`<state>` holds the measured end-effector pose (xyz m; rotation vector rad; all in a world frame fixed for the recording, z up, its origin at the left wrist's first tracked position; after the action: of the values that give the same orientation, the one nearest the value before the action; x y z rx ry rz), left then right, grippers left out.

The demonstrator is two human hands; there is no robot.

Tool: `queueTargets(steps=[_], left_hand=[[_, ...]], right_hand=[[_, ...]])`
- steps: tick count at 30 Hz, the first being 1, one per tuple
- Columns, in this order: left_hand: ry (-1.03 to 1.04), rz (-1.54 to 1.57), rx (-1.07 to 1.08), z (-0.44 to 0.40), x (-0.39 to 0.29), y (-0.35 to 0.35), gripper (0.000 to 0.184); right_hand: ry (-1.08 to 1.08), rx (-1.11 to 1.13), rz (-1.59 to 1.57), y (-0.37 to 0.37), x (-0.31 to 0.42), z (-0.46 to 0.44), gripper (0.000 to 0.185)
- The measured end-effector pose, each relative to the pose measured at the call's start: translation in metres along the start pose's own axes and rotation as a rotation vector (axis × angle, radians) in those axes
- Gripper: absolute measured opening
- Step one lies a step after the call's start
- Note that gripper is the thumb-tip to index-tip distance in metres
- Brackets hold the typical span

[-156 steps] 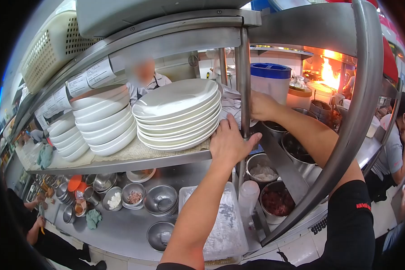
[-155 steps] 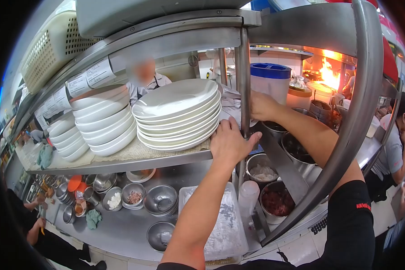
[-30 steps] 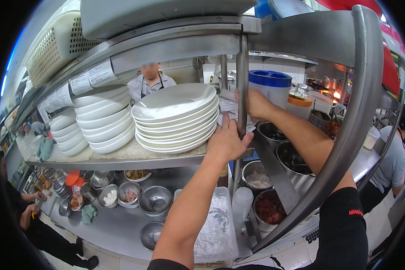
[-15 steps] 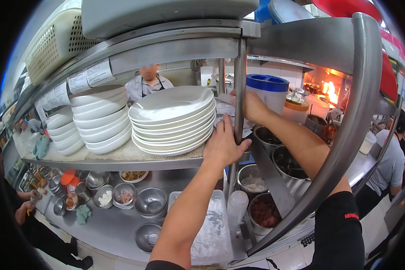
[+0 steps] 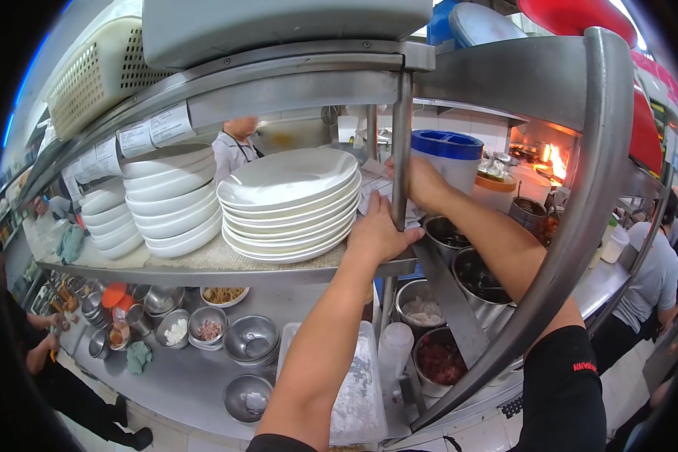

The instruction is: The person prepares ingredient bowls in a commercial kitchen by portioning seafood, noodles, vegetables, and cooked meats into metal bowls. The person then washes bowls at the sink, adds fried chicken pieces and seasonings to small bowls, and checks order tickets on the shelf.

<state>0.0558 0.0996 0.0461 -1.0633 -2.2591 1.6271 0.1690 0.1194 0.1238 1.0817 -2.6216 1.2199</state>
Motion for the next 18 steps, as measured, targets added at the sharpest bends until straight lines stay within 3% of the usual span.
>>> queueTargets(steps=[8, 11, 18], left_hand=[[-0.056, -0.112, -0.062, 0.018, 0.001, 0.004, 0.102], [-0.044, -0.115, -0.112, 0.020, 0.001, 0.005, 0.097], [-0.023, -0.086, -0.192, 0.032, -0.001, -0.001, 0.078]], right_hand=[[0.033, -0.097, -0.117, -0.003, -0.001, 0.001, 0.027], [-0.099, -0.105, 0.025, -0.005, 0.009, 0.003, 0.021], [-0.025, -0.016, 0.253, -0.002, 0.002, 0.007, 0.013]])
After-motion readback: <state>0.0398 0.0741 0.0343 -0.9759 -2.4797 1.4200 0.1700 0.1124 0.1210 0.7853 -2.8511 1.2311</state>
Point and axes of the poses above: each hand's wrist, its own z-axis away from the middle knuckle, its own y-axis out of the palm, x = y × z, the point moved 7 cm from there along -z, towards the middle knuckle, and after that the axes turned 11 degrees about -z, right-handed, at the moved point
